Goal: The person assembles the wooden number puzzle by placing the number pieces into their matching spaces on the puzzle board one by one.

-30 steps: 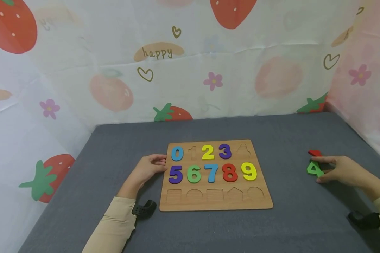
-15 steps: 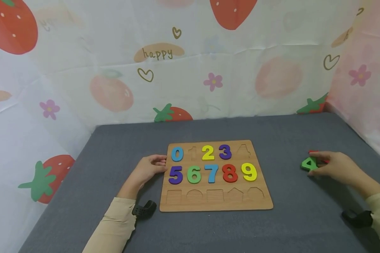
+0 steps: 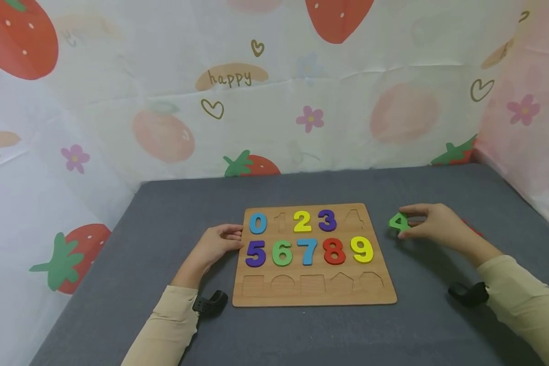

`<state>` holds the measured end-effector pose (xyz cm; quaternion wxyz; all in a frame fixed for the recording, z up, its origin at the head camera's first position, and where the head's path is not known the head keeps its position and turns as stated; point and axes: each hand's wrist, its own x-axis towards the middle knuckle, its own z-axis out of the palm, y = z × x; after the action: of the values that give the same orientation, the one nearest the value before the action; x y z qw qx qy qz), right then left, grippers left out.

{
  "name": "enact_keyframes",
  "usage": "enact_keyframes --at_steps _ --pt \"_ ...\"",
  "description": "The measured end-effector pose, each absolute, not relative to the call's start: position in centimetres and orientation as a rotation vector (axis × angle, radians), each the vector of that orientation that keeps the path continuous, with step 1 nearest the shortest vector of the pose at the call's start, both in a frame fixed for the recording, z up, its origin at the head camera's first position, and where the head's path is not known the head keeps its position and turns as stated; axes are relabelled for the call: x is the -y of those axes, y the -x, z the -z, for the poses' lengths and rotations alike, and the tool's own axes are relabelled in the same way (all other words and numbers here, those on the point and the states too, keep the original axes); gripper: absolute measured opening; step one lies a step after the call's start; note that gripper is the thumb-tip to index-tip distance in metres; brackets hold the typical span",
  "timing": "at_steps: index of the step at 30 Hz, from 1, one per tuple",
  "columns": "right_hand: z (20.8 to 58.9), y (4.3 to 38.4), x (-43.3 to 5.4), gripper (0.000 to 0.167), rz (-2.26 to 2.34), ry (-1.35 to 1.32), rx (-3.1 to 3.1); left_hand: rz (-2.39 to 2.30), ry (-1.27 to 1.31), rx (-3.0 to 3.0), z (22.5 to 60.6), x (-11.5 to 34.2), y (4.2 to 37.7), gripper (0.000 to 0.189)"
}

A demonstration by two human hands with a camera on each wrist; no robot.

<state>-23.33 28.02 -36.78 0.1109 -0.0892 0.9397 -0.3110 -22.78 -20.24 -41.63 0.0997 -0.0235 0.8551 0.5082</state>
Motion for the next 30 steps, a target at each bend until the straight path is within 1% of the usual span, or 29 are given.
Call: enact_keyframes --at_steps 9,16,30 --pt "36.7 25.4 -24.6 0.077 0.979 0.287 -2.692 -1.509 0.073 -2.515 41.6 20.1 22.8 0.047" --pt "36.9 26.4 -22.6 0.075 0.991 0.302 -2.647 -1.504 0.069 -2.524 41.5 20.3 22.8 0.046" --pt "37.6 27.9 -20.8 0.068 1.019 0.326 -2.597 -1.510 0.095 -2.514 41.4 20.2 22.7 0.047"
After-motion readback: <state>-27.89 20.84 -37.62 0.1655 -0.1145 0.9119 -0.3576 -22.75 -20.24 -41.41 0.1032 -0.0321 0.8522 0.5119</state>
